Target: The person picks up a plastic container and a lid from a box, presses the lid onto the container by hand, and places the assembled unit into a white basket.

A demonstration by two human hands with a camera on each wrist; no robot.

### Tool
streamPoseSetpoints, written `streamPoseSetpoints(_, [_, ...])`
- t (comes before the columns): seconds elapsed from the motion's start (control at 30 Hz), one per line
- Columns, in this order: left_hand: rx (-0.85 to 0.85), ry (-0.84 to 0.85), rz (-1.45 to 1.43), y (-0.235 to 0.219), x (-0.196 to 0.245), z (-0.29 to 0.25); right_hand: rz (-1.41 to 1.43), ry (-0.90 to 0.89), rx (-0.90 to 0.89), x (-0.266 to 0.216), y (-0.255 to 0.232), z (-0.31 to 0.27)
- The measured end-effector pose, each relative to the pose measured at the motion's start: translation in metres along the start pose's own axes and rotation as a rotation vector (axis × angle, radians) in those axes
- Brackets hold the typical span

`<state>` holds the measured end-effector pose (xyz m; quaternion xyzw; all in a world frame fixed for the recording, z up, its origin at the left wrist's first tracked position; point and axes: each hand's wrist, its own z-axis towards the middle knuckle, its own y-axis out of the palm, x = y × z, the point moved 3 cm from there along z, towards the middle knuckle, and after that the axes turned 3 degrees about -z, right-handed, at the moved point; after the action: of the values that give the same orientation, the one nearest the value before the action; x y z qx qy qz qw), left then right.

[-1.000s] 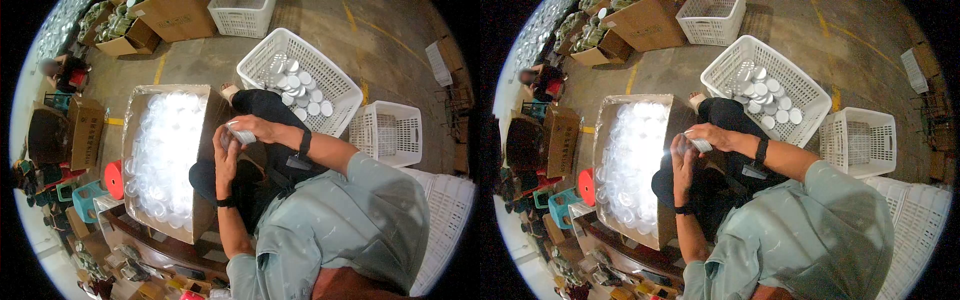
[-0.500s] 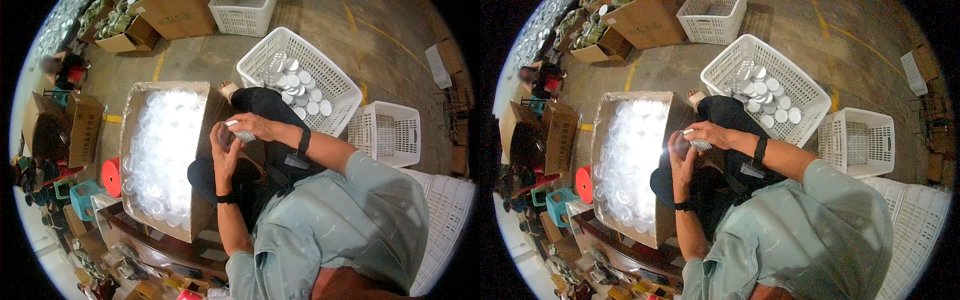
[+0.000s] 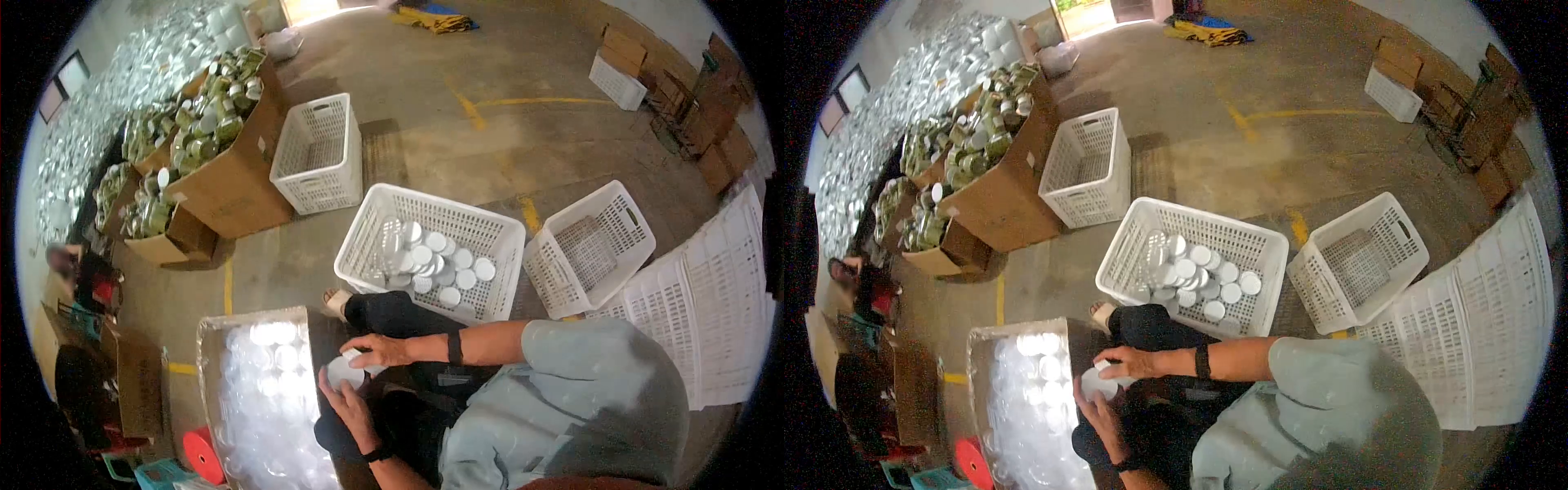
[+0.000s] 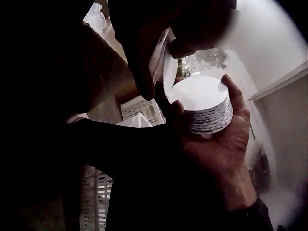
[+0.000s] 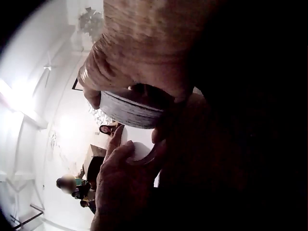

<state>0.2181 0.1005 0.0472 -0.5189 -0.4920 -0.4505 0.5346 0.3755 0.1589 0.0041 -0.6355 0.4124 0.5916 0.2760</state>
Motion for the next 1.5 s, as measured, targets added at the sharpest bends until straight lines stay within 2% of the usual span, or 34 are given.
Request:
streamPoseSetpoints(0.07, [0.000,-0.025,-0.037,0.002,-0.006,0.001,-0.117,-0.075,-0.005,0.014,0.000,0.006])
streamPoseSetpoints(0.1, [0.010,-0.066,-0.069,0.000,-0.011,0.001,-0.153,-0.050,-0.023,0.010,0.000,0.003])
streamPoseSetpoints(0.17, [-0.005,-0.048,-0.083,-0.006,-0.025,0.003,-0.205,-0.060,-0.015,0.009,0.000,0.004])
streamPoseSetpoints(0.27, [-0.013,0.003,-0.021,-0.005,-0.021,0.005,-0.250,-0.064,-0.002,0.013,0.004,0.004])
streamPoseSetpoints(0.33, [-0.008,0.040,0.057,-0.003,-0.012,0.003,-0.401,-0.194,0.082,0.011,0.005,0.004])
streamPoseSetpoints(0.4, [0.024,-0.086,-0.139,-0.003,-0.010,0.001,-0.473,-0.172,0.045,0.009,0.006,0.002])
streamPoseSetpoints(0.43, [0.022,-0.086,-0.139,-0.006,-0.016,0.002,-0.545,-0.148,0.007,0.006,0.007,0.000])
streamPoseSetpoints(0.5, [0.027,0.084,0.140,-0.011,-0.020,0.005,-0.535,-0.149,-0.044,0.007,0.009,0.001])
streamPoseSetpoints(0.53, [0.026,0.086,0.141,-0.012,-0.020,0.005,-0.525,-0.149,-0.095,0.008,0.011,0.001])
streamPoseSetpoints(0.6, [0.040,0.000,0.093,-0.012,-0.018,0.005,-0.523,-0.161,-0.103,0.009,0.010,0.002])
streamPoseSetpoints(0.73, [0.036,0.024,0.089,-0.015,-0.024,0.005,-0.517,-0.173,-0.086,0.011,0.010,0.001])
streamPoseSetpoints(0.83, [0.056,-0.042,0.066,-0.013,-0.021,0.004,-0.488,-0.159,-0.149,0.009,0.009,0.002])
streamPoseSetpoints(0.9, [0.069,-0.112,-0.120,-0.017,-0.031,0.005,-0.504,-0.160,-0.162,0.006,0.009,0.000])
streamPoseSetpoints(1.0, [0.027,-0.011,-0.041,-0.014,-0.025,0.001,-0.504,-0.151,-0.182,0.004,0.010,-0.002])
streamPoseSetpoints(1.2, [0.029,-0.015,-0.145,-0.018,-0.037,0.001,-0.489,-0.195,-0.206,0.011,0.010,-0.001])
streamPoseSetpoints(1.37, [0.037,-0.032,-0.084,-0.018,-0.034,0.002,-0.513,-0.207,-0.212,0.016,0.012,0.001])
streamPoseSetpoints(1.43, [0.041,-0.036,-0.102,-0.018,-0.032,0.003,-0.361,-0.178,-0.177,0.011,0.012,-0.002])
streamPoseSetpoints(1.5, [0.042,-0.037,-0.096,-0.017,-0.028,0.004,-0.381,-0.156,-0.210,0.007,0.011,-0.001])
